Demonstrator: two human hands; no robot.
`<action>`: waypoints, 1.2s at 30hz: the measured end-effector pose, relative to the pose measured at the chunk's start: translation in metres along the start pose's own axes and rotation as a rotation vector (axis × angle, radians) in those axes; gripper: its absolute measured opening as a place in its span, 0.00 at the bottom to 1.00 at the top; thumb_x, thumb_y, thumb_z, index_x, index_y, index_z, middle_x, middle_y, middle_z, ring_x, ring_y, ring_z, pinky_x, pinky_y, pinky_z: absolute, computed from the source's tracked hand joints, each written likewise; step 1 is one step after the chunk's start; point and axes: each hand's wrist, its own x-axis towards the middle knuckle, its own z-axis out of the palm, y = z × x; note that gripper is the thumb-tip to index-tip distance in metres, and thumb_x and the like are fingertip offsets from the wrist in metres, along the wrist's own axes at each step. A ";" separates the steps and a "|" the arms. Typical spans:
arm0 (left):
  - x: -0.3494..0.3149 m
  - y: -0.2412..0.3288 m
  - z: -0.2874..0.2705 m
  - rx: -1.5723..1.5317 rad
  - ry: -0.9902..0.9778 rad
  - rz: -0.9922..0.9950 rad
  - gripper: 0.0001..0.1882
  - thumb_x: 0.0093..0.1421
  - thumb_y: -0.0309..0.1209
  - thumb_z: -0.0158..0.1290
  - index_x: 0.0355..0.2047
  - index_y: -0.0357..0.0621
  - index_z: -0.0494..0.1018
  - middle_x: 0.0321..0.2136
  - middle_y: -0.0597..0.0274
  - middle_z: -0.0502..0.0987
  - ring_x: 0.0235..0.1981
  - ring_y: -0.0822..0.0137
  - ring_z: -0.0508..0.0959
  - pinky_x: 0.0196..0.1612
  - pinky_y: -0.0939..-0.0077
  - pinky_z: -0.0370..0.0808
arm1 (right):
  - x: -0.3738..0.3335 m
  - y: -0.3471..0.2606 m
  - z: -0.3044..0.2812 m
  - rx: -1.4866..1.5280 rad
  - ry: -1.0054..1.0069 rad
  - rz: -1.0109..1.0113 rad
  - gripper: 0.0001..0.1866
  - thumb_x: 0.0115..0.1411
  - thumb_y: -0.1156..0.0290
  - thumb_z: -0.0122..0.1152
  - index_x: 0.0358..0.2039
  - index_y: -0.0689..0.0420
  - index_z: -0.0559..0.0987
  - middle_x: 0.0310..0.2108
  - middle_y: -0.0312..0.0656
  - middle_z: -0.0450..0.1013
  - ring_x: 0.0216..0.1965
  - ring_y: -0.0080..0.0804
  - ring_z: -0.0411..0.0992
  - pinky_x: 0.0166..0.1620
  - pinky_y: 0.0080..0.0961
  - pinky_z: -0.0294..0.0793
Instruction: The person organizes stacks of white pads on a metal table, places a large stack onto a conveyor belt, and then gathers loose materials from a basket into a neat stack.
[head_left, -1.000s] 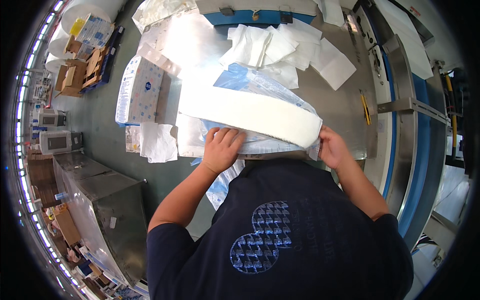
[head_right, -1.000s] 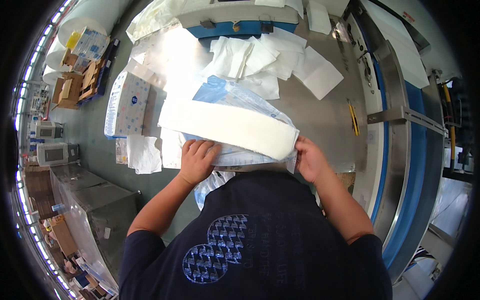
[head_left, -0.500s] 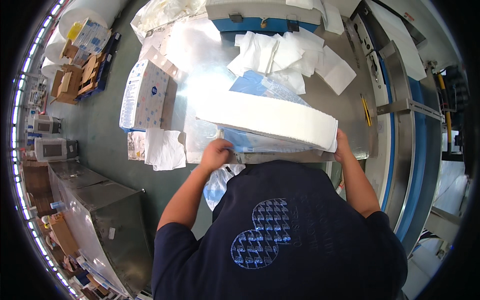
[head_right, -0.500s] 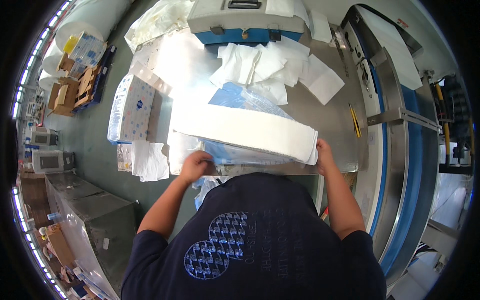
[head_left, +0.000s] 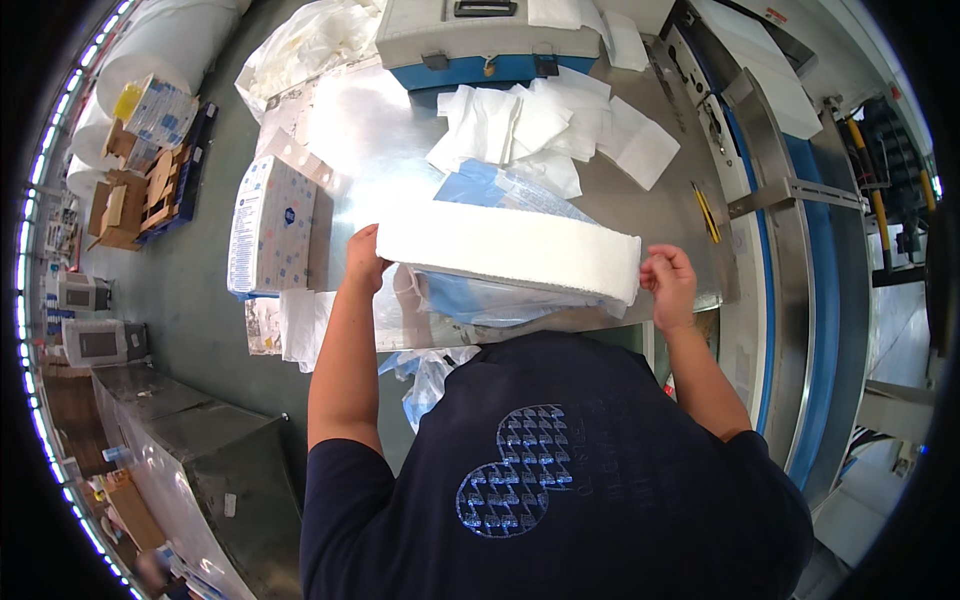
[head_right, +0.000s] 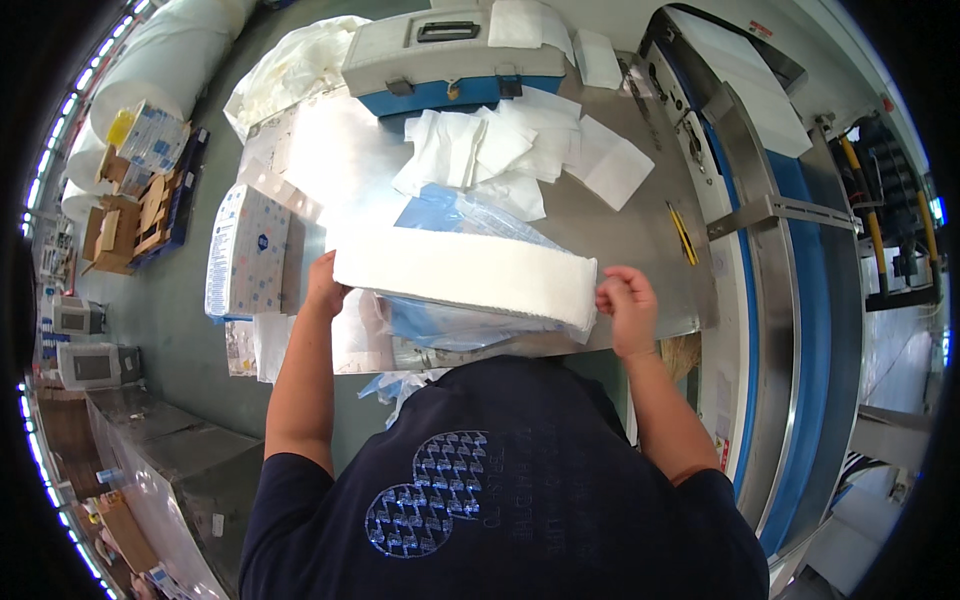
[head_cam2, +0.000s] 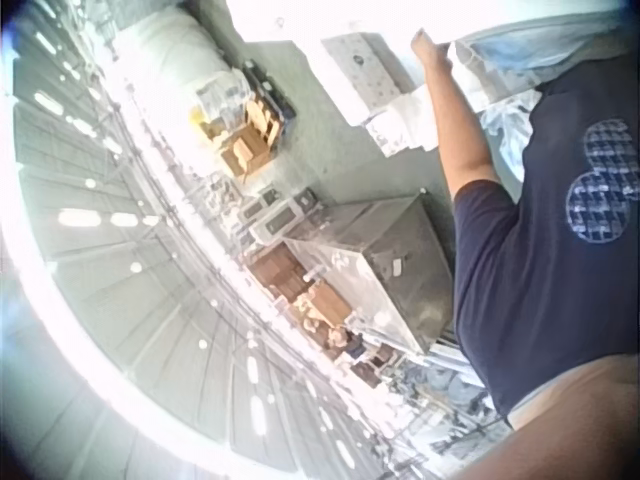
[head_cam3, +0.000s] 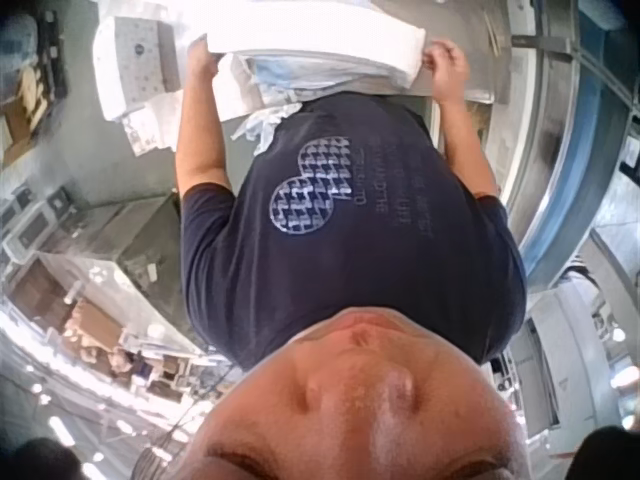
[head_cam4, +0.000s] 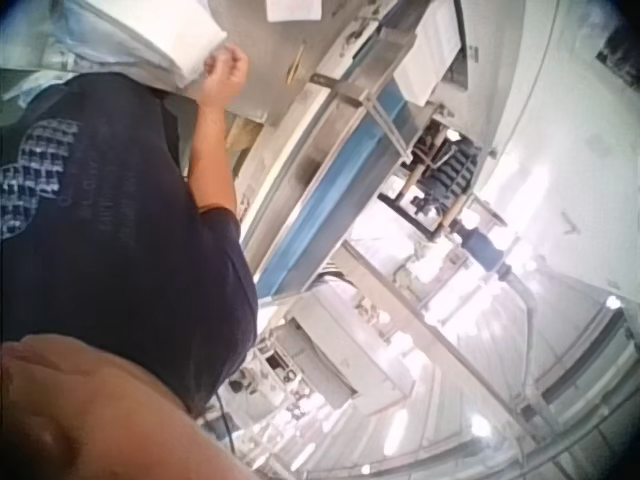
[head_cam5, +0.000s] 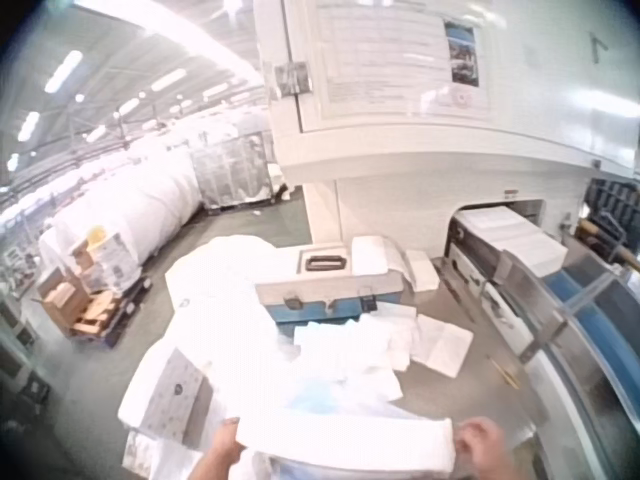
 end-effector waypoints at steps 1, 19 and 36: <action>0.000 -0.005 -0.006 -0.022 -0.034 -0.013 0.13 0.52 0.30 0.51 0.36 0.34 0.72 0.30 0.58 0.75 0.29 0.69 0.75 0.29 0.77 0.73 | 0.004 -0.006 0.001 0.213 0.041 0.195 0.05 0.56 0.71 0.47 0.32 0.54 0.72 0.25 0.33 0.68 0.25 0.21 0.67 0.26 0.18 0.66; -0.073 -0.106 0.007 0.121 -0.298 0.598 0.25 0.50 0.39 0.52 0.46 0.39 0.68 0.43 0.54 0.72 0.46 0.63 0.69 0.50 0.67 0.63 | 0.056 0.045 -0.004 -0.275 -0.449 0.362 0.18 0.60 0.66 0.43 0.48 0.62 0.67 0.42 0.44 0.71 0.39 0.32 0.71 0.42 0.27 0.71; -0.344 -0.018 -0.090 -0.524 0.586 0.547 0.21 0.59 0.31 0.47 0.53 0.42 0.62 0.49 0.59 0.68 0.50 0.67 0.67 0.52 0.72 0.63 | -0.033 0.013 0.129 0.211 -1.095 0.403 0.21 0.61 0.63 0.44 0.53 0.58 0.63 0.47 0.43 0.66 0.48 0.30 0.66 0.49 0.28 0.67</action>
